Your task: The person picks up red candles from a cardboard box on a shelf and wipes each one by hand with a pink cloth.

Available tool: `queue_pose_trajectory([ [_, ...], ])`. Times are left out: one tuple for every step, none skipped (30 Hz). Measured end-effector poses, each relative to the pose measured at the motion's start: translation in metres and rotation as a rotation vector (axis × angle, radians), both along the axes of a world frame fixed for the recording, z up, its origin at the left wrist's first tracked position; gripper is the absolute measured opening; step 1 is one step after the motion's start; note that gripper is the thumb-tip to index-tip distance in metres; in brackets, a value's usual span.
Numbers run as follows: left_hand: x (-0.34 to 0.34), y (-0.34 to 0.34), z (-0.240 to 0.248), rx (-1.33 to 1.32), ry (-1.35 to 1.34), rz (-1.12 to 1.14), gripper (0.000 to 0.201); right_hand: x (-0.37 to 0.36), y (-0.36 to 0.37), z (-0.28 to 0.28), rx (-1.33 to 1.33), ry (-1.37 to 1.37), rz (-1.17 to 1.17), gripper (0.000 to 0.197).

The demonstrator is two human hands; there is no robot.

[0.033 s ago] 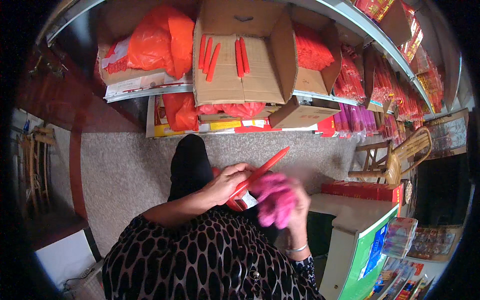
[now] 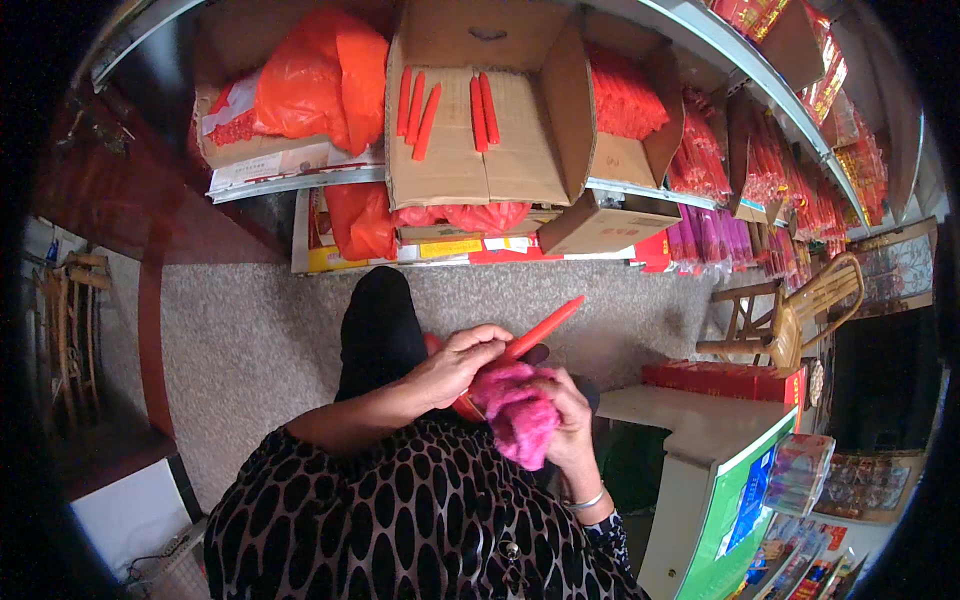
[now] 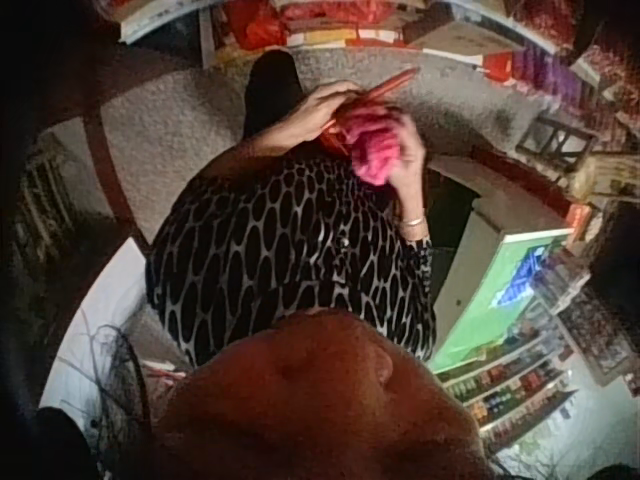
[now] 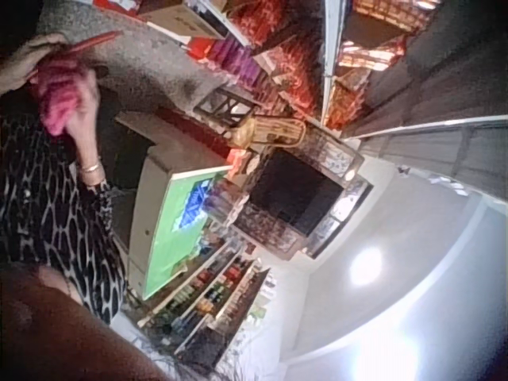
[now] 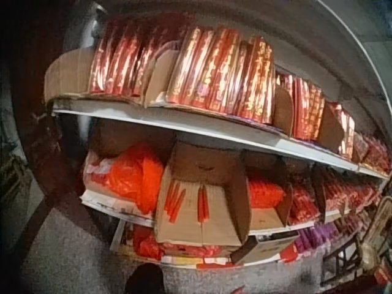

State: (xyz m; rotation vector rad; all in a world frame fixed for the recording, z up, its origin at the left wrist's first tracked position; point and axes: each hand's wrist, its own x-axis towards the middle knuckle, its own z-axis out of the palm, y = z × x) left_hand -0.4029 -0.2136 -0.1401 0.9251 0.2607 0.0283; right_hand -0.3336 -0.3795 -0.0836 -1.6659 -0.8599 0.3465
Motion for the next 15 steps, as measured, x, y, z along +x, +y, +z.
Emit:
queue_pose_trajectory([
  [0.003,-0.003,-0.002,0.109,-0.043,0.050,0.024,-0.009,0.005,0.005,-0.053,-0.044,0.080,0.023],
  [0.005,-0.002,-0.004,0.241,-0.167,0.045,0.024,-0.004,0.008,0.008,-0.056,-0.063,0.034,0.024],
  [0.000,0.001,-0.005,0.180,-0.081,-0.084,0.023,0.006,0.006,-0.001,0.036,-0.067,-0.040,0.023],
  [-0.004,0.011,0.017,0.111,0.003,-0.227,0.023,0.017,-0.001,-0.008,0.101,0.093,-0.153,0.020],
  [-0.007,0.018,0.029,0.050,0.084,-0.354,0.023,0.029,-0.006,-0.010,0.174,0.246,-0.250,0.016],
  [-0.009,0.021,0.029,0.033,0.051,-0.353,0.023,0.042,-0.006,-0.007,0.289,0.196,-0.272,0.012],
  [-0.009,0.023,0.028,-0.009,0.027,-0.342,0.023,0.051,-0.006,-0.001,0.395,0.139,-0.295,0.009],
  [-0.010,0.025,0.027,-0.041,0.008,-0.320,0.023,0.044,0.000,0.020,0.324,0.208,-0.486,0.021],
  [-0.010,0.026,0.025,-0.073,-0.010,-0.297,0.023,0.044,0.001,0.021,0.331,0.188,-0.549,0.020],
  [-0.010,0.023,0.020,-0.105,0.002,-0.240,0.023,0.044,-0.007,0.015,0.311,0.171,-0.474,0.020],
  [-0.009,0.023,0.018,-0.117,0.016,-0.231,0.023,0.043,-0.014,0.007,0.293,0.160,-0.393,0.019],
  [-0.008,0.024,0.018,-0.129,0.029,-0.223,0.023,0.035,-0.013,0.001,0.257,0.157,-0.323,0.018],
  [-0.006,0.024,0.016,-0.137,0.047,-0.217,0.022,0.021,-0.012,0.003,0.209,0.208,-0.189,0.015],
  [-0.006,0.022,0.013,-0.132,0.068,-0.169,0.020,0.008,-0.009,0.002,0.090,0.133,-0.103,0.013],
  [-0.005,0.018,0.010,-0.001,0.029,-0.142,0.020,-0.002,-0.005,0.009,0.011,0.058,0.055,0.020],
])
